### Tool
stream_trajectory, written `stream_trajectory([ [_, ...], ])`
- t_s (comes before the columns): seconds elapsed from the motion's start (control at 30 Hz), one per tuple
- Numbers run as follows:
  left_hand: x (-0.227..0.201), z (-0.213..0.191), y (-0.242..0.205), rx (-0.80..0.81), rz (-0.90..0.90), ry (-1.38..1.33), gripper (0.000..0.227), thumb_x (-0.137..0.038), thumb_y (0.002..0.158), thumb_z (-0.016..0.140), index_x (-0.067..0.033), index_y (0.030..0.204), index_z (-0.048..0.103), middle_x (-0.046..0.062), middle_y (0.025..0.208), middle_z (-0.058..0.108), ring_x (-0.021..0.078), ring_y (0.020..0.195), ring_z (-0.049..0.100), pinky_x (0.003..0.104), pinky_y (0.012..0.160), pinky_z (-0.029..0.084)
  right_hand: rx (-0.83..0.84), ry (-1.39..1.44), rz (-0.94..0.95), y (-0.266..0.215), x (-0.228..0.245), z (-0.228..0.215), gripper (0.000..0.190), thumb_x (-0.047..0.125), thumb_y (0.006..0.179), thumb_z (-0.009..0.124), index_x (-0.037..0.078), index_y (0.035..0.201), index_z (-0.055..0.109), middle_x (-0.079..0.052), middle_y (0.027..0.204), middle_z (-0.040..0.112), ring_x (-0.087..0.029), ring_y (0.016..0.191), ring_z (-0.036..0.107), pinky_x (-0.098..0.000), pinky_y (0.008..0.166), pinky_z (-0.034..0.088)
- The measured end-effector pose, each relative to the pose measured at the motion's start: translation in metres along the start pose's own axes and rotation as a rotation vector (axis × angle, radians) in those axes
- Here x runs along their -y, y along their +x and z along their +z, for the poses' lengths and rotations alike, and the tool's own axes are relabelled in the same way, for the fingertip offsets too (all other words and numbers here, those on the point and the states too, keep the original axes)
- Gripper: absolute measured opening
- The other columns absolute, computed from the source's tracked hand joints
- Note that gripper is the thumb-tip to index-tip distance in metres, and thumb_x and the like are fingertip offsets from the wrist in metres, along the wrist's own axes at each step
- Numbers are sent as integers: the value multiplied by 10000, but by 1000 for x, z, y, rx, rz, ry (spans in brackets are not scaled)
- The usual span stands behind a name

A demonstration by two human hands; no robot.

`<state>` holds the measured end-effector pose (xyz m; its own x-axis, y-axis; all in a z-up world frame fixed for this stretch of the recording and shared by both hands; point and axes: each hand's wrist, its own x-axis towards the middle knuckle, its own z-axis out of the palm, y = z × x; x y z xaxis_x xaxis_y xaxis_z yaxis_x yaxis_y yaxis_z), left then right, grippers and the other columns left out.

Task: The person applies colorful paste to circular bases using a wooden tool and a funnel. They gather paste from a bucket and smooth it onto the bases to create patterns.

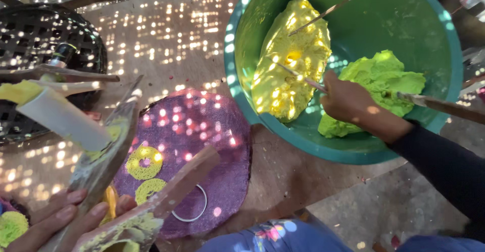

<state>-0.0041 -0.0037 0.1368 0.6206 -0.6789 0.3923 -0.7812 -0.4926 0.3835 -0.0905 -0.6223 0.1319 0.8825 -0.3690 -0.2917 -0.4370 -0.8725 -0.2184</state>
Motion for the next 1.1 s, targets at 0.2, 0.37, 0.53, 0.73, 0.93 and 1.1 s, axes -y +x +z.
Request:
stream_trajectory([
  [0.2,5,4,25,82,9,99,444,-161,941,602,-64,1365,515,0,1384,619,230,1338,573,400,1187,427,-255,-205,-101,-65,-11,-41,318,466,964,628,166,1069,630,-129,679,677,-371,552,646,-501,486,487],
  [0.37,4,4,33,149,21,170,446,-170,968,586,-90,1397,495,4,1399,608,227,1339,571,389,1184,425,-206,-414,-204,-75,-9,-57,125,298,963,600,187,986,652,-38,741,684,-281,520,656,-444,455,496],
  [0.53,1,-10,36,222,42,235,448,-178,995,570,-115,1429,474,9,1413,597,225,1340,568,379,1181,422,24,-517,-222,-69,-5,-54,285,184,943,574,187,1222,630,-53,758,683,-223,565,692,-393,454,527],
  [0.73,-11,-12,52,249,83,276,452,-189,1028,550,-145,1466,449,15,1431,585,222,1342,565,366,1177,419,263,-596,-386,-32,18,-22,603,78,900,566,-1,1486,452,-146,994,690,-253,642,729,-358,484,573],
  [0.93,-55,13,85,127,98,96,454,-231,1055,555,-157,1484,425,22,1442,578,206,1331,584,345,1143,444,203,-502,-469,-23,39,-10,486,120,861,589,13,1333,547,-133,920,712,-297,702,732,-418,531,575],
  [1.1,-75,49,120,-213,47,-386,529,-395,993,682,-75,1383,521,-12,1300,664,207,1255,620,397,1112,505,198,-325,-202,-57,30,-34,368,382,974,534,268,1296,669,-105,805,737,-307,664,724,-443,580,564],
])
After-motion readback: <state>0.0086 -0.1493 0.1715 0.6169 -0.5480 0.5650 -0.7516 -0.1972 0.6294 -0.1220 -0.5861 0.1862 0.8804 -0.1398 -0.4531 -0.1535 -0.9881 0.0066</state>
